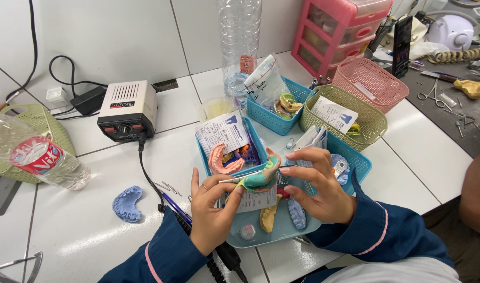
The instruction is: The person handles multiple dental prostheses and molds, fitting them together and using a metal tool to scrape and adjust the surface of a yellow mold. The person also reviews a printed document and applies a small amount of material from a container to a prosthesis.
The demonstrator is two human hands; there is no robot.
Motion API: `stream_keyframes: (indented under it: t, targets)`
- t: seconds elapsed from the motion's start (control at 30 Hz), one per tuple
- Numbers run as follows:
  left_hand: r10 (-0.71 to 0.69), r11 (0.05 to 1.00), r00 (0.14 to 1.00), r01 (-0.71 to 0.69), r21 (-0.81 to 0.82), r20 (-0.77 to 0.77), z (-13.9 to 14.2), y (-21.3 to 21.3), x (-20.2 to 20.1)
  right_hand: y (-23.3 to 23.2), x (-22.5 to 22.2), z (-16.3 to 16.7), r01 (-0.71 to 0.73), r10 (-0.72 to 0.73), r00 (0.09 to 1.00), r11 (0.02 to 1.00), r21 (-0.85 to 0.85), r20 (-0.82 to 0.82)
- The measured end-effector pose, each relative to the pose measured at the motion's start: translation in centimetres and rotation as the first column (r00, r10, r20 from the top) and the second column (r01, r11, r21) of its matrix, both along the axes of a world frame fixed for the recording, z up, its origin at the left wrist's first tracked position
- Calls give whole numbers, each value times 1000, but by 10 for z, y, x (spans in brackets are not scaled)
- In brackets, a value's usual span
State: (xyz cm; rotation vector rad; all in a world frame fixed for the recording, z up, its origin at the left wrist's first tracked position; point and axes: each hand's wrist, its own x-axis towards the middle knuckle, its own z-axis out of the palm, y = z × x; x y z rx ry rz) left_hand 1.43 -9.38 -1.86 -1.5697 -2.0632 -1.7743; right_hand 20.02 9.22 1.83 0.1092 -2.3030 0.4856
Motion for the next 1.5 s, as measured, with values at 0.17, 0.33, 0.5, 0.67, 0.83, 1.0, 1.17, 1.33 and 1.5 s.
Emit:
stream_keyframes:
  t: [0.17,0.33,0.5,0.67,0.83,1.0,1.17,1.33,1.5]
  targets:
    - [3,1000,1000,-3,13,-2,1,0,-1,-1,-2,3,-5,6,999,999,-32,49]
    - [7,1000,1000,-7,8,-7,2,0,-1,-2,-3,5,-33,38,995,998,-57,95]
    - [6,1000,1000,-6,4,-20,3,-1,0,-1,-2,5,-26,32,992,998,-50,125]
    - [8,1000,1000,-8,2,-27,3,-1,0,-2,-3,5,10,-5,995,999,-52,96]
    - [-1,1000,999,2,17,-35,2,-1,0,-4,-6,6,9,-2,997,995,-100,71]
    - [2,1000,999,-1,22,-49,0,-3,0,-5,-6,7,7,2,997,991,-133,72]
    - [-1,1000,998,3,28,-65,2,-5,2,-7,-3,5,-24,37,997,983,-184,65]
    - [8,1000,997,-6,23,-81,5,-6,5,-6,0,3,-54,60,998,979,-195,25]
    - [29,999,995,-26,26,-96,-1,-14,9,-10,6,1,-89,91,996,973,-214,0]
